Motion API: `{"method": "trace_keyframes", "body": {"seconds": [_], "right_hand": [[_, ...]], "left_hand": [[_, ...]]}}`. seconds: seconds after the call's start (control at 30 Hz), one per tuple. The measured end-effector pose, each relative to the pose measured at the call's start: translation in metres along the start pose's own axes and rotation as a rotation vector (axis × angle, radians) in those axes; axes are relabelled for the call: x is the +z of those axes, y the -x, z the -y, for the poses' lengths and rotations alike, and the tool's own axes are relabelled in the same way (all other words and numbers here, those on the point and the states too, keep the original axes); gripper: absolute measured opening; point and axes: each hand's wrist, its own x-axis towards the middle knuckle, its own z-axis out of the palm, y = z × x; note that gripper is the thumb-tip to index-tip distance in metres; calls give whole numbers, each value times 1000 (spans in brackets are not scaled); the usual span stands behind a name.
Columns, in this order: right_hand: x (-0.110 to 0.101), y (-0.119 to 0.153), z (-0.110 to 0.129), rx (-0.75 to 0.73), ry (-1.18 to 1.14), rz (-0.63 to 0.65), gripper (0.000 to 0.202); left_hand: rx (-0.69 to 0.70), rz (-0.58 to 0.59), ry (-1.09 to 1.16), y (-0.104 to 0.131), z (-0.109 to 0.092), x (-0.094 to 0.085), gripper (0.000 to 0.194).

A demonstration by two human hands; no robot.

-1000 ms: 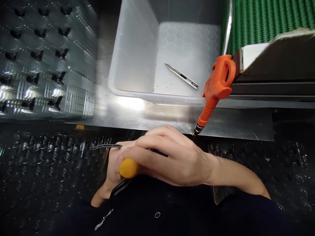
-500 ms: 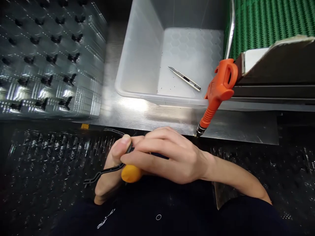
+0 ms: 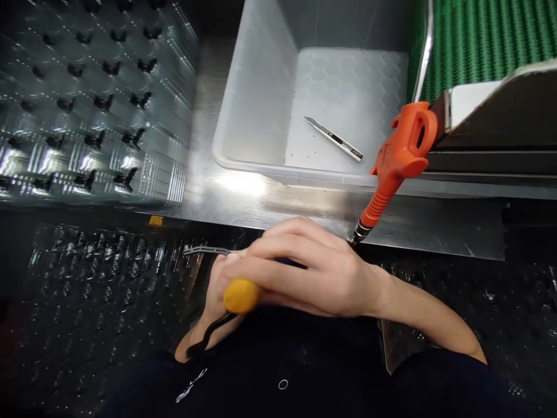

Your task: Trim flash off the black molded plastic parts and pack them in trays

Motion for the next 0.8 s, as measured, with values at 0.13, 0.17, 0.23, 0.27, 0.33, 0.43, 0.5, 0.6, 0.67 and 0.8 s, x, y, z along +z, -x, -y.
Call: {"method": "trace_keyframes", "body": {"seconds": [0.13,0.17,0.23,0.27,0.33,0.43,0.5,0.6,0.67,0.8], "right_hand": [[0,9,-18,-56,19,46,22],[-5,14,-22,-30,69,68,20],[-18,22,-26,38,139,90,19],[-23,24,-25,72,140,77,19],[-27,23,-21,95,52,47,19],[-22,13,-17,15,-117,86,19],[-16,6,-17,-42,-171,135,20],[-16,3,-20,-49,-153,163,18],[-21,6,-22,-43,-108,158,17],[-30,21,-32,-45,117,183,20]], "left_hand": [[171,16,-37,7,11,3,66],[222,-18,-48,9,11,0,67],[280,-74,-60,10,8,-6,68],[284,-58,-74,9,6,-10,67],[310,46,-154,1,2,-13,64],[414,163,-296,-13,3,-12,55],[499,140,-367,-17,6,-8,45],[622,92,-463,-14,9,-3,29],[570,55,-453,-10,10,3,20],[271,-46,-373,-4,15,9,21]]}}
